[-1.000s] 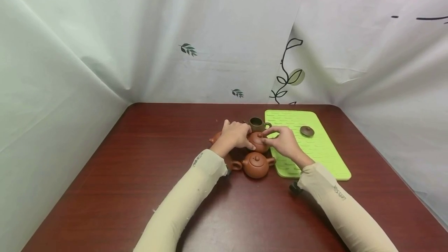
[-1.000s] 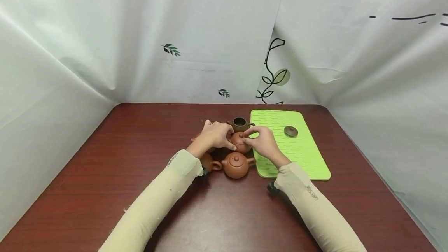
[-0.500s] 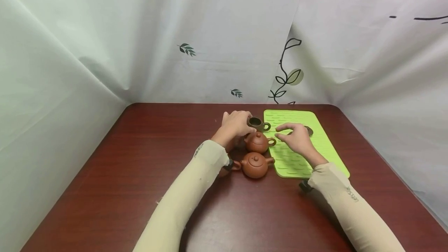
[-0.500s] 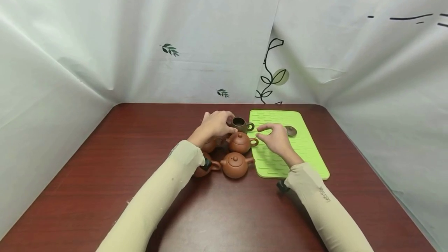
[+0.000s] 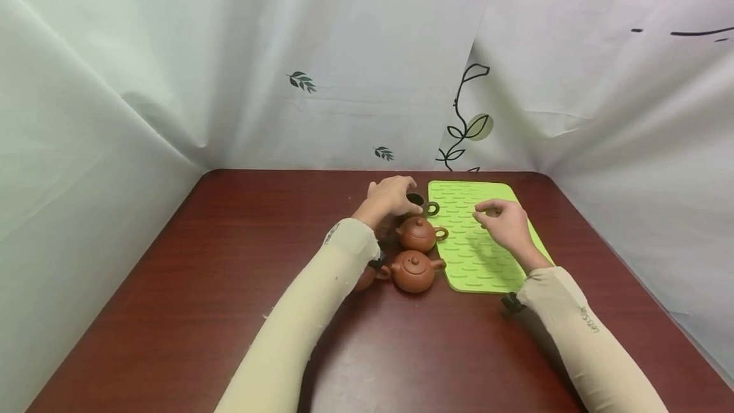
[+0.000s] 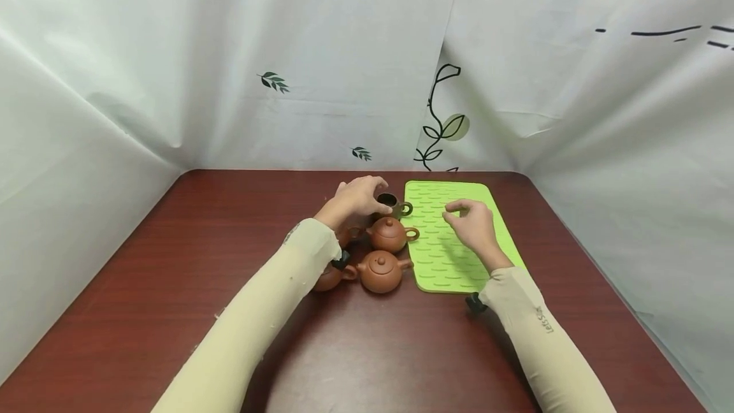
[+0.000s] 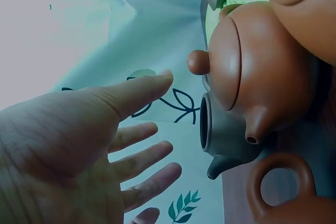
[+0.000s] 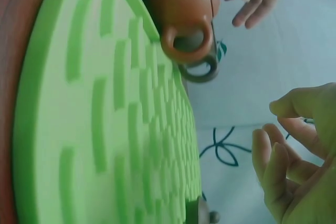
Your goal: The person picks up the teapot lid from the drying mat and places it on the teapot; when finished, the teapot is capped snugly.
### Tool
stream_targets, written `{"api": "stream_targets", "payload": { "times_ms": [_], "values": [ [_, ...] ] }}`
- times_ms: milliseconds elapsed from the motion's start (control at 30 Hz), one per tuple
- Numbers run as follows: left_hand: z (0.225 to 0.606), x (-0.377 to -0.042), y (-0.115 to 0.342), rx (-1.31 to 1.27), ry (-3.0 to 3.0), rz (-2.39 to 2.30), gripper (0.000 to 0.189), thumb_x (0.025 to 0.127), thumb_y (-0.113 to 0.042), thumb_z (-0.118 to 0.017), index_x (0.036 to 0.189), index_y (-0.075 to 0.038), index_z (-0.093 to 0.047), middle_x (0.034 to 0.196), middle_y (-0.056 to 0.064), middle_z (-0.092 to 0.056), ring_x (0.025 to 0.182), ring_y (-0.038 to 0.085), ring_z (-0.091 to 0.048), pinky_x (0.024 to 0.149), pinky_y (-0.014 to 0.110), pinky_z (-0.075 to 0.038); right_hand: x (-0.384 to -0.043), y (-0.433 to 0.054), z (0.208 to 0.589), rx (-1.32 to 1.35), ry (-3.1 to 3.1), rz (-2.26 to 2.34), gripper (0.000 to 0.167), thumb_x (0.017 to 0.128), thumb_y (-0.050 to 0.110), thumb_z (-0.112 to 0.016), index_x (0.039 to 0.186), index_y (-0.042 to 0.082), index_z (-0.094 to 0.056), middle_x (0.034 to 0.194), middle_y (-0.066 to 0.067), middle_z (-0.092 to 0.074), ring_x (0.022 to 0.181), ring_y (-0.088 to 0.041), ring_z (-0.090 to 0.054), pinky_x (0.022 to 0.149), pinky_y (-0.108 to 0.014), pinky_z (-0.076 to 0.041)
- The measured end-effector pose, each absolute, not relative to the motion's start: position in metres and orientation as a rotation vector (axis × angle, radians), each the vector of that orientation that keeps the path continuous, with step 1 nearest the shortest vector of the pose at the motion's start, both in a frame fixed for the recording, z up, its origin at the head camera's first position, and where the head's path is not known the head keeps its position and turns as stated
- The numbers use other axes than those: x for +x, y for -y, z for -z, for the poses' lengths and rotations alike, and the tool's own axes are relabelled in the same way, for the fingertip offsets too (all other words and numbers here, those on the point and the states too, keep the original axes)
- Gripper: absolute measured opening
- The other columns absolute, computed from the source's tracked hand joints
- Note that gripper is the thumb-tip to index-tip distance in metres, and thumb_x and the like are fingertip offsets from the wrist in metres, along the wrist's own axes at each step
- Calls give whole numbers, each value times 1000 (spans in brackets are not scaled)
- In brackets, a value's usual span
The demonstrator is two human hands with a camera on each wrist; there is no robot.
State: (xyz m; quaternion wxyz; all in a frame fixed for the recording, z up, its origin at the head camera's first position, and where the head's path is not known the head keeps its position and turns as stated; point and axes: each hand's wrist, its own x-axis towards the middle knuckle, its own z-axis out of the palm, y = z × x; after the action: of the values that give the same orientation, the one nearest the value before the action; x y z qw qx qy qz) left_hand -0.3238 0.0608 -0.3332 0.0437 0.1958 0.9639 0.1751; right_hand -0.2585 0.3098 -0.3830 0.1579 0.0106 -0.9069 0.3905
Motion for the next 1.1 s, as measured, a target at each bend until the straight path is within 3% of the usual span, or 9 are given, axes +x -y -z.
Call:
{"api": "stream_targets", "payload": {
  "times_ms": [100, 267, 467, 600, 800, 1100],
  "values": [
    [335, -328, -63, 598, -2942, -557, 61, 87, -44, -75, 140, -23, -54, 136, -5, -57, 122, 18, -53, 98, 46, -35, -258, -317, 386, -10, 2593, -1115, 20, 93, 14, -67, 108, 1, -73, 103, -20, -73, 73, -11, -67, 62, -26, -52],
    [337, -332, -67, 586, -2940, -553, 60, 88, -45, -74, 141, -25, -53, 139, -5, -56, 123, 18, -52, 98, 46, -36, -259, -327, 390, -67, 2609, -1128, 24, 95, 13, -64, 114, -2, -71, 112, -21, -70, 95, -32, -69, 73, -37, -55],
    [335, -336, -66, 555, -2919, -583, 60, 88, -42, -75, 141, -24, -53, 140, -3, -55, 125, 20, -51, 100, 47, -35, -264, -334, 388, -119, 2622, -1185, 29, 96, 14, -63, 119, -3, -67, 122, -24, -64, 122, -43, -54, 95, -55, -45],
    [337, -340, -63, 528, -2872, -623, 64, 86, -40, -77, 142, -23, -51, 143, -1, -53, 128, 21, -50, 103, 49, -34, -266, -339, 388, -189, 2639, -1179, 31, 98, 16, -61, 122, -2, -67, 128, -25, -61, 130, -44, -45, 97, -56, -41],
    [348, -348, -59, 470, -2840, -667, 66, 85, -37, -80, 143, -22, -51, 144, 2, -52, 129, 24, -50, 103, 51, -36, -269, -351, 396, -243, 2658, -1118, 32, 98, 18, -60, 122, -2, -67, 131, -26, -59, 133, -45, -42, 97, -55, -41],
    [354, -351, -58, 461, -2834, -670, 64, 85, -34, -80, 141, -20, -53, 140, 1, -56, 125, 25, -52, 101, 50, -38, -273, -359, 402, -254, 2705, -1045, 35, 96, 20, -65, 122, -3, -66, 126, -27, -62, 116, -44, -55, 83, -48, -49]
  ]
}}
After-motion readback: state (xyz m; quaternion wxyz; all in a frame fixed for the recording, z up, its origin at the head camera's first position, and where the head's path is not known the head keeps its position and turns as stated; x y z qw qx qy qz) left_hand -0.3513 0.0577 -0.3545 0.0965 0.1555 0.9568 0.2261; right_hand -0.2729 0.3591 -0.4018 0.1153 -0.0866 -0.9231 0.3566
